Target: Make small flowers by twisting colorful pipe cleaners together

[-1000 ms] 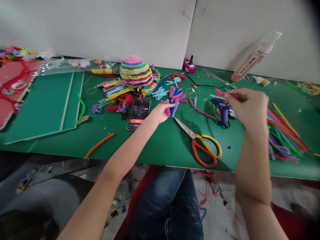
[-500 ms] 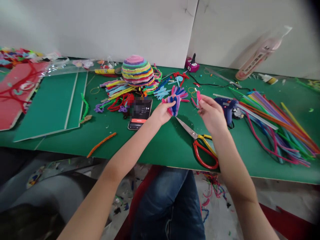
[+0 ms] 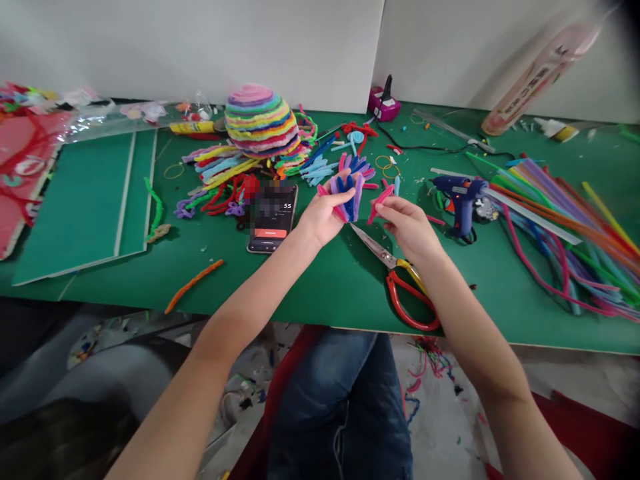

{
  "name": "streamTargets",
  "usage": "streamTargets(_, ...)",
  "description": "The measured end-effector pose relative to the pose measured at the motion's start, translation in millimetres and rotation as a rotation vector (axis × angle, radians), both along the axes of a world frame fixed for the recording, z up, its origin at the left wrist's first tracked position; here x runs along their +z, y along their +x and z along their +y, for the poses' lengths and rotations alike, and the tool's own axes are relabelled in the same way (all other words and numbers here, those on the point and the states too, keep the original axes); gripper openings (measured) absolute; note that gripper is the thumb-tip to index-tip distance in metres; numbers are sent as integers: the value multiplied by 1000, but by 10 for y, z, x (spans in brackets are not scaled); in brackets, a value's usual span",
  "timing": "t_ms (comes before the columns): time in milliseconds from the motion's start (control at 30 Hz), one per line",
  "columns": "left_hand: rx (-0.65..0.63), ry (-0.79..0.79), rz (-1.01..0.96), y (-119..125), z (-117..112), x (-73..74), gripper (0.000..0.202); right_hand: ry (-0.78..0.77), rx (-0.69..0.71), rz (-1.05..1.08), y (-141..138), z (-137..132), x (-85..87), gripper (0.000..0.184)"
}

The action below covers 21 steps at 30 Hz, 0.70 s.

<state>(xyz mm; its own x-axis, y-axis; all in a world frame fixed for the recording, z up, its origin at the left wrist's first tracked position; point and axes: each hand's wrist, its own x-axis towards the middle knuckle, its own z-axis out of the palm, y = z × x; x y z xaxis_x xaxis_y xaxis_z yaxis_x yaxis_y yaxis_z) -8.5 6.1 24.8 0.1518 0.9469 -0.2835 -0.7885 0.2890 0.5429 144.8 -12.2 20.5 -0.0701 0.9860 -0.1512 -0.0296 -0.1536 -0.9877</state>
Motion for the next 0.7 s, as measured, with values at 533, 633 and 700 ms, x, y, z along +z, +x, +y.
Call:
streamTargets(533,-21,103,77,77,-106,59,53,105,-21,18,-57,-62,3,19)
streamTargets(633,-30,121,105,83,-119,72,52,113,-22,15,-57,-53,-6,22)
streamTargets(700,-38,138,124,85,-124,68,51,112,-23,15,-56,-47,-14,24)
